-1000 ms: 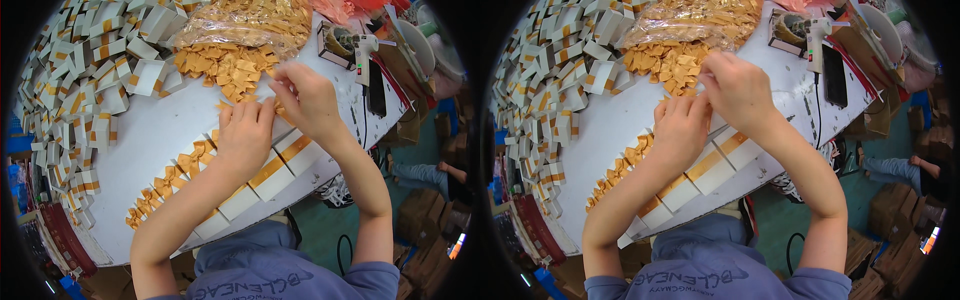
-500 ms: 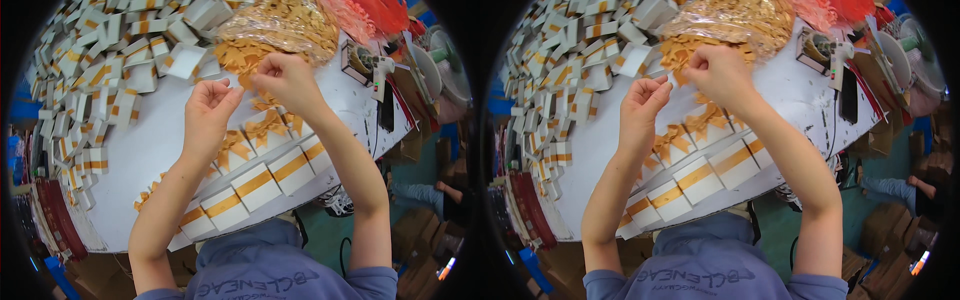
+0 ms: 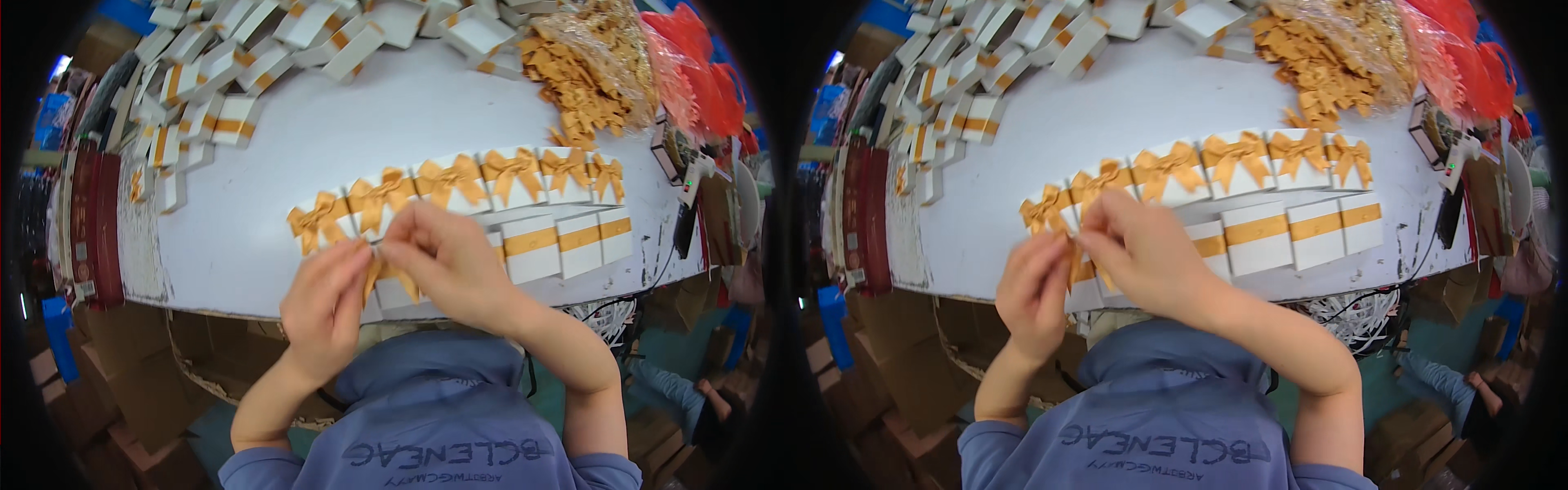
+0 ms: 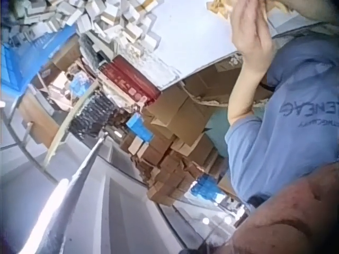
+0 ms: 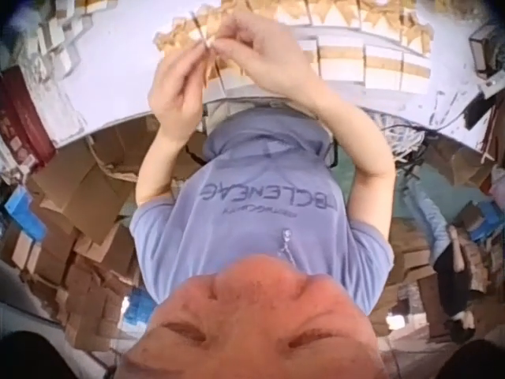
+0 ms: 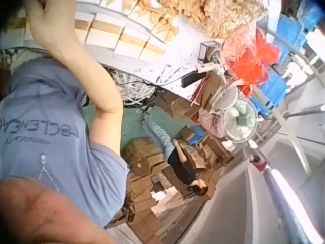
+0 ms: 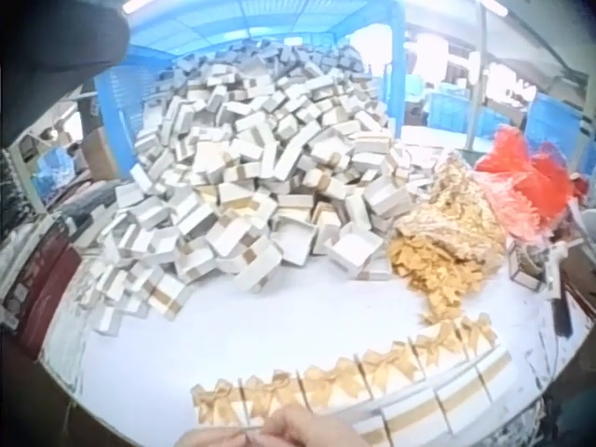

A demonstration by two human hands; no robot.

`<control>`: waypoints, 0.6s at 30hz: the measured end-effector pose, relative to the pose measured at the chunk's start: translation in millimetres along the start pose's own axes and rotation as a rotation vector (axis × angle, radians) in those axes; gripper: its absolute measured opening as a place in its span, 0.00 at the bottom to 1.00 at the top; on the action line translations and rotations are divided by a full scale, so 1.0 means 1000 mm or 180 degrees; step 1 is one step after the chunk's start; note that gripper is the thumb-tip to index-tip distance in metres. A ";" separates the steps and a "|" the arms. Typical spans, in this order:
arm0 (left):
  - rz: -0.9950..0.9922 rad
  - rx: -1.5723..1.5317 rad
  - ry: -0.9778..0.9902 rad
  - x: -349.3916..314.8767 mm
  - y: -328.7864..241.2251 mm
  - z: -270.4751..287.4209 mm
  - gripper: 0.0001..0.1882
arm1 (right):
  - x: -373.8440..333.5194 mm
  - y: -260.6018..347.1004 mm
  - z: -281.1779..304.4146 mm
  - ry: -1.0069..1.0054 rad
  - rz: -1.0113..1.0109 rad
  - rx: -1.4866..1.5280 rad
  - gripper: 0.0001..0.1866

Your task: Assembling small gift boxes and gluing decorative bows onto them using a hot glue gun.

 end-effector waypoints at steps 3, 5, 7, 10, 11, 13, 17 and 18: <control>0.0443 0.0051 0.0053 -0.057 0.013 0.019 0.14 | -0.026 -0.004 -0.032 0.0635 0.0128 -0.0693 0.05; 0.0652 0.0076 0.0046 -0.078 0.022 0.023 0.13 | -0.033 -0.008 -0.046 0.0823 0.0306 -0.0990 0.06; 0.0667 0.0076 -0.0052 -0.078 0.031 0.026 0.13 | -0.035 -0.011 -0.055 0.0896 0.0334 -0.1638 0.07; 0.0710 0.0057 -0.0127 -0.067 0.044 0.024 0.13 | -0.023 -0.009 -0.060 0.0645 0.0665 -0.2095 0.08; 0.0761 0.0085 -0.0149 -0.063 0.047 0.024 0.13 | -0.020 -0.011 -0.062 0.0658 0.0666 -0.2097 0.08; 0.0777 0.0052 -0.0151 -0.060 0.049 0.025 0.12 | -0.017 -0.015 -0.064 0.0625 0.0707 -0.2313 0.08; 0.0539 0.0356 -0.0037 -0.056 0.052 0.020 0.13 | -0.017 -0.017 -0.068 0.0646 0.0766 -0.2521 0.09; 0.0574 0.0498 0.0049 -0.057 0.052 0.018 0.14 | -0.018 -0.018 -0.069 0.0716 0.0820 -0.2683 0.09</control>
Point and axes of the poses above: each hand's wrist, its own x-axis towards the middle knuckle, its own z-axis out of the back of the hand, y = z × x, the point moved 3 cm from there along x, towards the middle knuckle, and after that the axes turned 15 degrees about z, right-handed, at the moved point
